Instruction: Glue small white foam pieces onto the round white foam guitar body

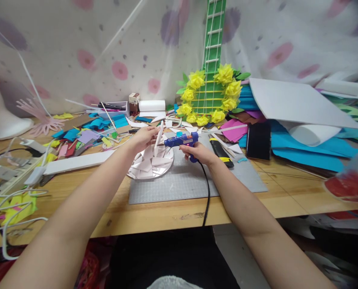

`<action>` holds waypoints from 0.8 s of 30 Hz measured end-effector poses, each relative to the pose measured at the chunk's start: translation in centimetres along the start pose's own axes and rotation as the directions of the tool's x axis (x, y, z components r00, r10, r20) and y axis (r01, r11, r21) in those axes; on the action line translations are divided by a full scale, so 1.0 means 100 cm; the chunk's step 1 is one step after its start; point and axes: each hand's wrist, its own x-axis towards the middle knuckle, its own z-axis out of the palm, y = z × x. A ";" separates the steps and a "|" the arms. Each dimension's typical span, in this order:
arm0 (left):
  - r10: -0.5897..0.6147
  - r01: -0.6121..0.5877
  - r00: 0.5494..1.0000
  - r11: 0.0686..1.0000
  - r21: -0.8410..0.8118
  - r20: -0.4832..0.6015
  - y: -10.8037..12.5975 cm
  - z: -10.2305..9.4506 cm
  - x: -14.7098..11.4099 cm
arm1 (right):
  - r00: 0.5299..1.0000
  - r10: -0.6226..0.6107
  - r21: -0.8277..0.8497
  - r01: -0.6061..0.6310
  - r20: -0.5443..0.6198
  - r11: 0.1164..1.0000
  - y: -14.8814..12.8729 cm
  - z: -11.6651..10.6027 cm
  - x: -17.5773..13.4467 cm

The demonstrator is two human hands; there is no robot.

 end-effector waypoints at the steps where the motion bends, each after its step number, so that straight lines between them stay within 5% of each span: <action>1: 0.003 -0.003 1.000 1.000 -0.003 -0.003 0.001 0.000 0.000 | 1.000 0.006 -0.011 -0.006 0.002 1.000 0.001 -0.001 0.000; 9: -0.012 0.008 0.999 0.997 -0.077 -0.043 0.006 0.001 -0.006 | 0.994 0.004 -0.060 0.002 0.105 0.998 0.000 -0.005 -0.002; 24: -0.030 0.027 0.999 0.997 -0.069 -0.042 0.007 0.006 -0.014 | 0.996 -0.018 -0.033 0.016 -0.082 0.999 0.001 -0.001 0.004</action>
